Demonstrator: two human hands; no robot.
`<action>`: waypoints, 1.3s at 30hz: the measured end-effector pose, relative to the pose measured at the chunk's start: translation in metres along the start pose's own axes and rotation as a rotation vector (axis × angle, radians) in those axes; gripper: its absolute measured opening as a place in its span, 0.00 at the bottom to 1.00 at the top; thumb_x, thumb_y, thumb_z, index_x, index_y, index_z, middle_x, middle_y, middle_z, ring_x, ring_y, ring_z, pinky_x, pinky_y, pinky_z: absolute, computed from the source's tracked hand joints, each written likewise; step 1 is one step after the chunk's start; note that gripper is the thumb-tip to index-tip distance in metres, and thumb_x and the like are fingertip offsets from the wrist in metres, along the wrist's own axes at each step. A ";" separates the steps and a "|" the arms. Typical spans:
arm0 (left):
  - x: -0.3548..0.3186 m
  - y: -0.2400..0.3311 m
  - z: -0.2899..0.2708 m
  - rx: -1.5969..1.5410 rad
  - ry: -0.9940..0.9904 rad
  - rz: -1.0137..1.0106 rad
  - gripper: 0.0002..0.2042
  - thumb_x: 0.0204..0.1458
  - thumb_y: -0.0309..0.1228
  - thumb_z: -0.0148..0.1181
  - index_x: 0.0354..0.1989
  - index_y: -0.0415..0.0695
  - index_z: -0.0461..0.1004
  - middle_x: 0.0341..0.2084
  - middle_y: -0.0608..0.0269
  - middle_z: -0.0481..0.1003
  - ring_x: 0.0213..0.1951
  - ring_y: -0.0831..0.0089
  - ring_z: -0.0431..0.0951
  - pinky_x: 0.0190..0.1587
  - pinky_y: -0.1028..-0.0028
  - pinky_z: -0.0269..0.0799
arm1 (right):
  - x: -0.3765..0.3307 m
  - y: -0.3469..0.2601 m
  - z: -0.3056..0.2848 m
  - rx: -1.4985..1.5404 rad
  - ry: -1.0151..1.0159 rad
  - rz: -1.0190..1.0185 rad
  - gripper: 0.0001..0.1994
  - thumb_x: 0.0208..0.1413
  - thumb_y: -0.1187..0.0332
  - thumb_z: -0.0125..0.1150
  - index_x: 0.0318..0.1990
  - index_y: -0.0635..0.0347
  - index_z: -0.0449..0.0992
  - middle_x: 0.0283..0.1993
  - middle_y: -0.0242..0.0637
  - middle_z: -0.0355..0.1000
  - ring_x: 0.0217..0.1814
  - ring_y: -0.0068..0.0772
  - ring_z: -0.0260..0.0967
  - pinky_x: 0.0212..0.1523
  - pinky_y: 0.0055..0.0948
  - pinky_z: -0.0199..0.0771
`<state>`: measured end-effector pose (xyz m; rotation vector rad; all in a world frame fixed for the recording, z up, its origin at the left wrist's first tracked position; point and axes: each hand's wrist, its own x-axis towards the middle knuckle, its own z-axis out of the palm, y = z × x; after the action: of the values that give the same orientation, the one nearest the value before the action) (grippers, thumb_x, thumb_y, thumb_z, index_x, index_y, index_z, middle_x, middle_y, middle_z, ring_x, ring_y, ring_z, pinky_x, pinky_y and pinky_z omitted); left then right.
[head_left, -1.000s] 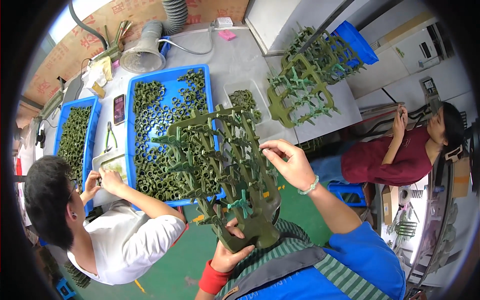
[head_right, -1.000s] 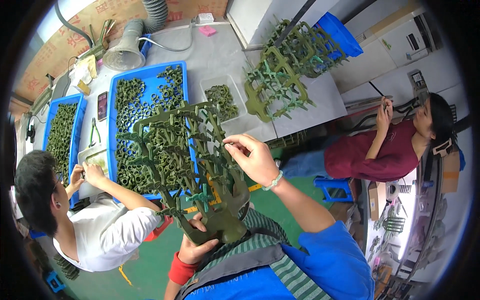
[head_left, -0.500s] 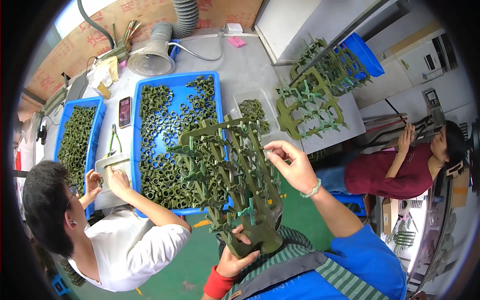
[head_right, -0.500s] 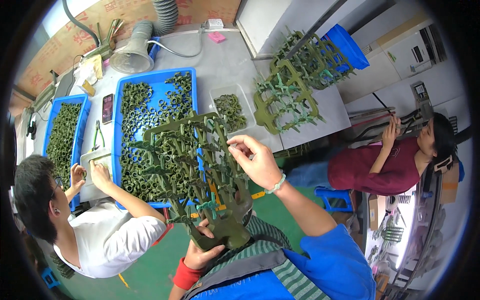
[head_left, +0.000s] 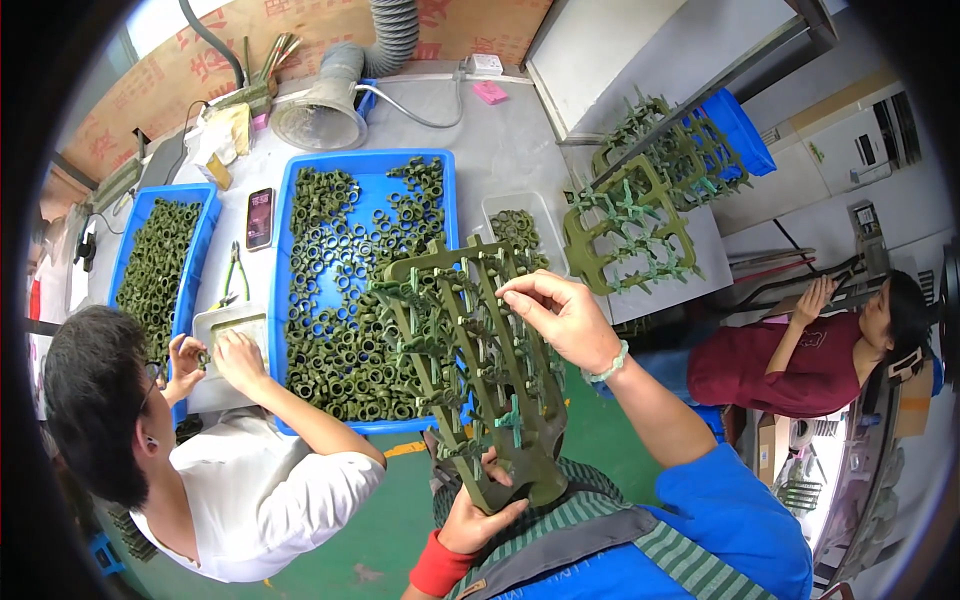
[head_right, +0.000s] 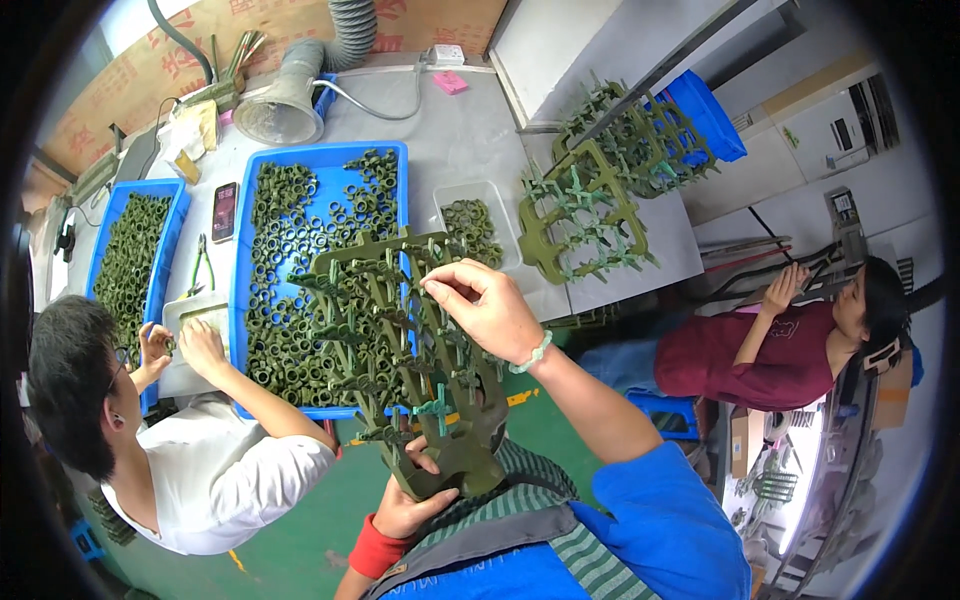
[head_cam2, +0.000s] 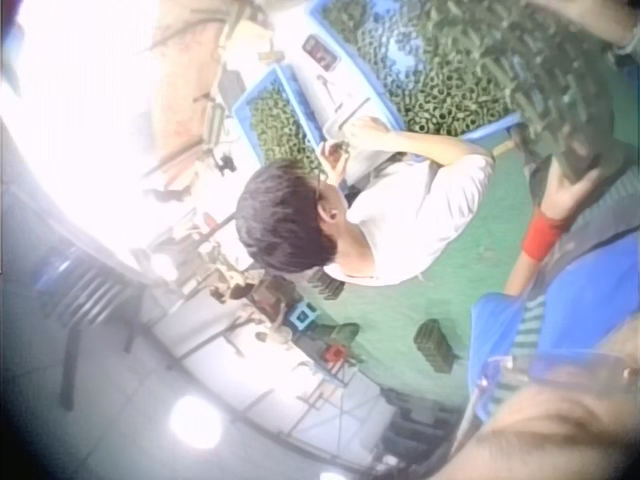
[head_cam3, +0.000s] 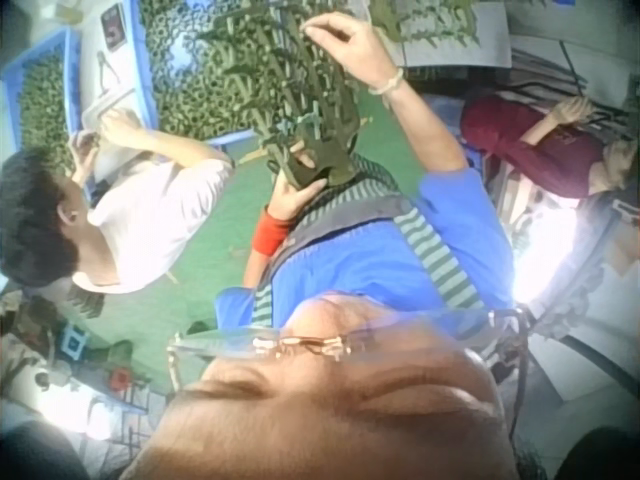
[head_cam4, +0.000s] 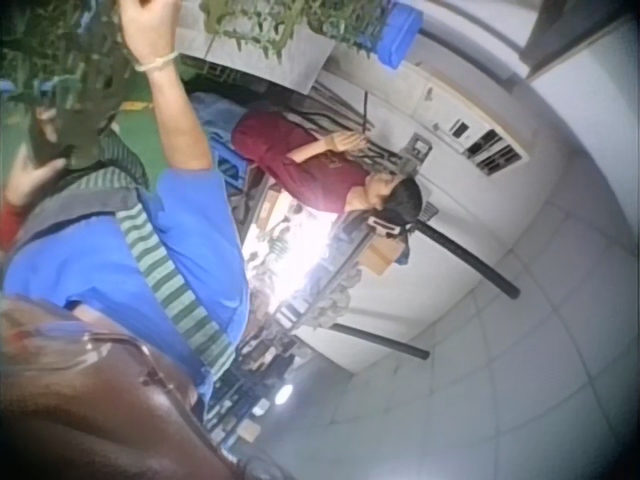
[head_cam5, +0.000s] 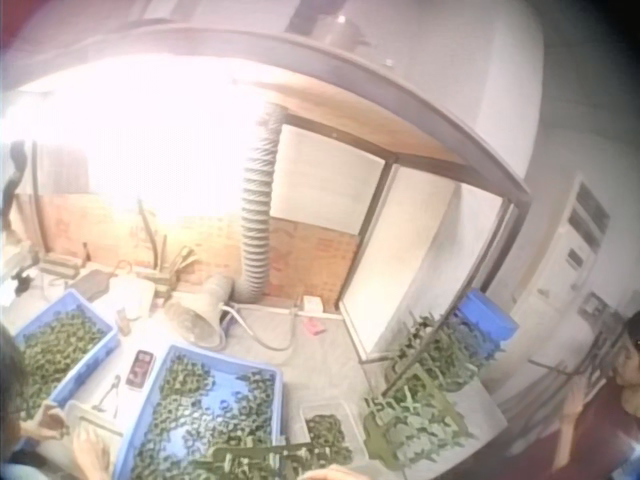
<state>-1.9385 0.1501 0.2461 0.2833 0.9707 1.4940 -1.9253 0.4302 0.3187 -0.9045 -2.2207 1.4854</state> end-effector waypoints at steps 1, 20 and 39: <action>0.001 0.000 -0.001 0.038 -0.014 0.008 0.22 0.40 0.17 0.70 0.41 0.44 0.64 0.61 0.55 0.57 0.61 0.64 0.63 0.62 0.65 0.58 | 0.000 0.000 0.000 0.008 -0.013 0.012 0.08 0.62 0.68 0.60 0.42 0.63 0.80 0.33 0.21 0.72 0.32 0.10 0.62 0.33 0.15 0.64; 0.010 0.011 0.005 -0.026 -0.080 0.073 0.38 0.47 0.19 0.68 0.66 0.32 0.51 0.44 0.68 0.63 0.55 0.72 0.66 0.59 0.70 0.62 | -0.042 0.015 -0.013 -0.046 -0.238 0.212 0.10 0.59 0.66 0.63 0.39 0.66 0.78 0.27 0.25 0.74 0.29 0.12 0.65 0.31 0.19 0.68; 0.003 0.008 0.007 0.192 -0.012 0.158 0.22 0.47 0.23 0.69 0.47 0.42 0.64 0.41 0.66 0.64 0.45 0.75 0.65 0.50 0.73 0.64 | -0.053 0.003 -0.012 0.169 -0.355 0.404 0.08 0.60 0.69 0.60 0.41 0.65 0.79 0.29 0.28 0.74 0.28 0.15 0.68 0.30 0.18 0.70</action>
<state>-1.9401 0.1561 0.2550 0.5170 1.1044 1.5410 -1.8773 0.4046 0.3251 -1.1577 -2.1826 2.1290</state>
